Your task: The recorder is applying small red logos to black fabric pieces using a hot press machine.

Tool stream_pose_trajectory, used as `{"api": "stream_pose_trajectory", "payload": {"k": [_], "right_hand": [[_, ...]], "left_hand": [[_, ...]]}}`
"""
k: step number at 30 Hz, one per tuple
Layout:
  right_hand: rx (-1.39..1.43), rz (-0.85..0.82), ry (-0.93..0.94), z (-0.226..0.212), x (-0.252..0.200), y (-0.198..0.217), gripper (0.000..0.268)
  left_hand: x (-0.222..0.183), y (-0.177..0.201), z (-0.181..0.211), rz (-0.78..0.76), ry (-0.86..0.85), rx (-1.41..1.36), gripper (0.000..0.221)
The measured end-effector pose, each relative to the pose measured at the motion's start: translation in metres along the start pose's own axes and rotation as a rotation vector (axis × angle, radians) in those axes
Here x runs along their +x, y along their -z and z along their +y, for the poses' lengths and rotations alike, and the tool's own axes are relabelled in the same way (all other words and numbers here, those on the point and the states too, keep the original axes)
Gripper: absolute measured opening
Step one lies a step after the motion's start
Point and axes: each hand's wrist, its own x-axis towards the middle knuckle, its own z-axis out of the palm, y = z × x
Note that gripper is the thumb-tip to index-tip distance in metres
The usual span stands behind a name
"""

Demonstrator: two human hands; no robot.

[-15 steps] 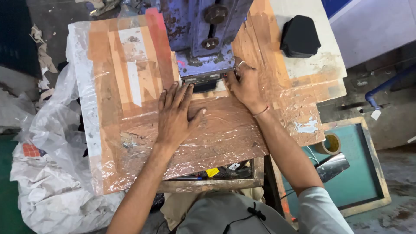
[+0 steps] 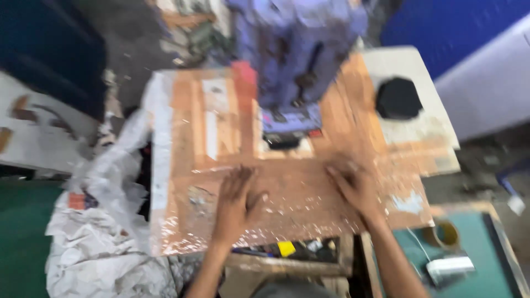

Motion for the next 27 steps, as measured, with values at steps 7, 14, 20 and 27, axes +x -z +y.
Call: {"api": "stream_pose_trajectory", "payload": {"k": [7, 14, 20, 27], "right_hand": [[-0.027, 0.111, 0.079, 0.021, -0.036, 0.005, 0.019], [0.224, 0.003, -0.049, 0.063, -0.038, 0.005, 0.064], [0.349, -0.5, 0.026, 0.062, -0.065, -0.024, 0.083], [-0.04, -0.778, 0.512, -0.013, -0.063, -0.02, 0.064]], "left_hand": [[-0.011, 0.01, 0.014, 0.134, 0.131, -0.022, 0.057], [-0.013, 0.007, 0.014, 0.131, 0.103, -0.009, 0.059], [0.0, 0.006, 0.068, -0.06, -0.056, -0.195, 0.057], [0.005, 0.014, 0.083, -0.386, 0.065, -0.52, 0.038]]}}
